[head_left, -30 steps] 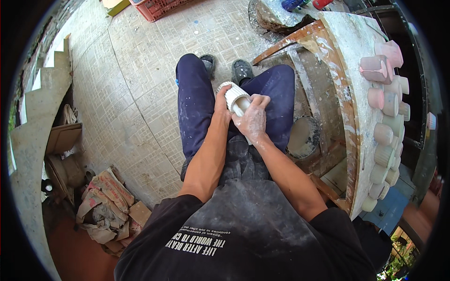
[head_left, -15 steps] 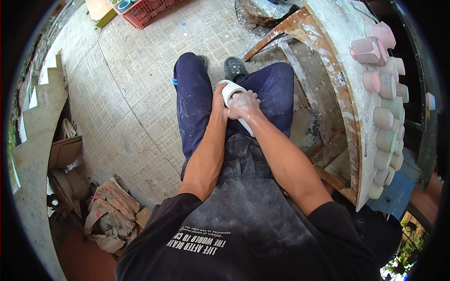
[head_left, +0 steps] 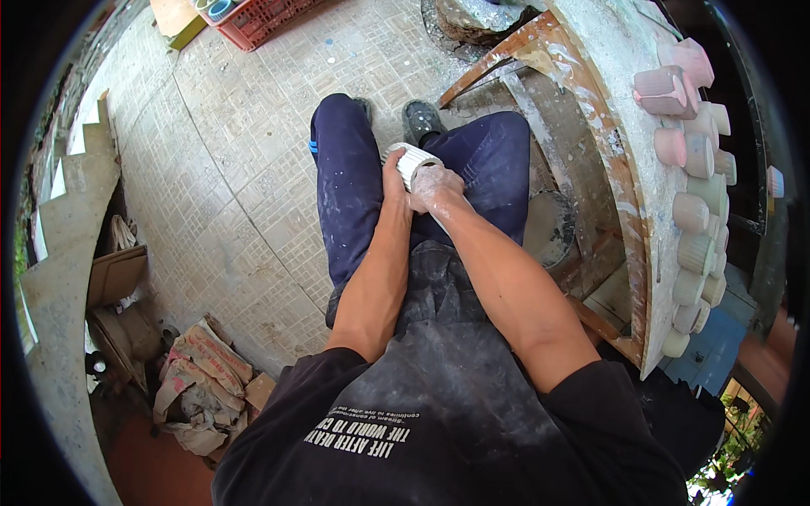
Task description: Smoothing and cleaning ceramic pieces after molding in a workshop.
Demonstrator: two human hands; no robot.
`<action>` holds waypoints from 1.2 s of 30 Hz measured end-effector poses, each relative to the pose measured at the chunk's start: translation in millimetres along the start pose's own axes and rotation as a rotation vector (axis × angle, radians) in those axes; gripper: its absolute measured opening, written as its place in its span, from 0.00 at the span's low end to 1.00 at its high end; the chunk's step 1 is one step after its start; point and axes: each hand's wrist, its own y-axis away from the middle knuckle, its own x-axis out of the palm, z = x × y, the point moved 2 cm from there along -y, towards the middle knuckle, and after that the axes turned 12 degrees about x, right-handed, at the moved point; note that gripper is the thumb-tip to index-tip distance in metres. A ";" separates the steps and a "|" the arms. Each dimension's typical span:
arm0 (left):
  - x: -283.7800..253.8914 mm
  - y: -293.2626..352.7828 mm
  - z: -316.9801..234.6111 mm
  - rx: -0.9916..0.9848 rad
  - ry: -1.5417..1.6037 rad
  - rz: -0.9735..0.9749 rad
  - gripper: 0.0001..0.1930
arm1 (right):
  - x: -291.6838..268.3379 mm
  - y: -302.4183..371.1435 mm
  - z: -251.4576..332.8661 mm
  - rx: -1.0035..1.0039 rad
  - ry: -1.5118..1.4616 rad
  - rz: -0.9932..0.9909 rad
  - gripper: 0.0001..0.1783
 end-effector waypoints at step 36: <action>-8.9 -8.7 8.7 0.093 0.064 0.001 0.12 | -2.8 -3.7 4.5 -0.153 0.114 -0.070 0.23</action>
